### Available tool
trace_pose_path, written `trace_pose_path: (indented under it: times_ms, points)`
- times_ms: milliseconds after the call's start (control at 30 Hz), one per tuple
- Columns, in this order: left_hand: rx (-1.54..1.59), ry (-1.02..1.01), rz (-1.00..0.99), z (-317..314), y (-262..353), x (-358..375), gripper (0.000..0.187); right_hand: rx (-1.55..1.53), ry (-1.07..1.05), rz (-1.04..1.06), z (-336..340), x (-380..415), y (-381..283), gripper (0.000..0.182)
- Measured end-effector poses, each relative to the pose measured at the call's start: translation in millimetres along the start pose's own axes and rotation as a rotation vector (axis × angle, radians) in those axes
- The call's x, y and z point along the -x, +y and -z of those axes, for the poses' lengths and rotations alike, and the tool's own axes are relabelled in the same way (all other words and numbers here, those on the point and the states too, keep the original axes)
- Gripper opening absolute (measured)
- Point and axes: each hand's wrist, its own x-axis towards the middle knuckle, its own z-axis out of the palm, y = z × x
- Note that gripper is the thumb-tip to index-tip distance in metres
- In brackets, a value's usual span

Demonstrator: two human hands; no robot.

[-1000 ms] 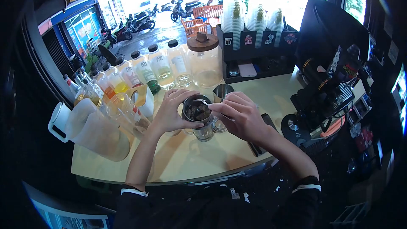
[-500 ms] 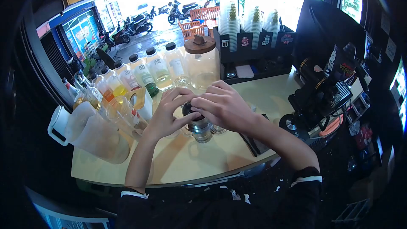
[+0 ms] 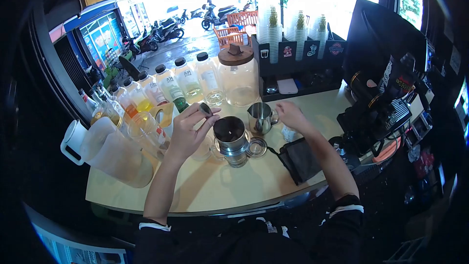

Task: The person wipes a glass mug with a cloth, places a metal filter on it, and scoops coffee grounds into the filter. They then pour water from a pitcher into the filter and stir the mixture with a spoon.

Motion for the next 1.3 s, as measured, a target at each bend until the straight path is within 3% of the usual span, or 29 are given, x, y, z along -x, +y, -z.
trace_pose_path:
  times_ms: [133,200,533,733,800,1167,1300]
  points:
    - [-0.015,0.082,-0.001,4,0,0,0.011,-0.125,-0.133,-0.155,-16,13,11,0.022]
    - [-0.035,0.141,-0.004,5,0,1,0.009,-0.612,-0.142,-0.08,-30,16,22,0.02]
    - [0.015,0.183,0.094,-12,-10,11,0.011,-0.68,0.023,-0.024,-30,34,17,0.015]
    - [-0.079,0.135,-0.121,-16,-10,21,0.015,-0.862,0.05,-0.062,-20,42,13,0.015]
    - [-0.15,-0.001,-0.366,-12,-8,24,0.019,-0.947,0.064,-0.114,-15,47,4,0.016]
    - [-0.106,-0.06,-0.209,-13,-2,43,0.016,-1.189,0.218,-0.24,-9,51,-12,0.018]
    - [-0.144,-0.101,-0.152,-12,1,45,0.029,-1.242,0.247,-0.224,-5,55,-19,0.019]
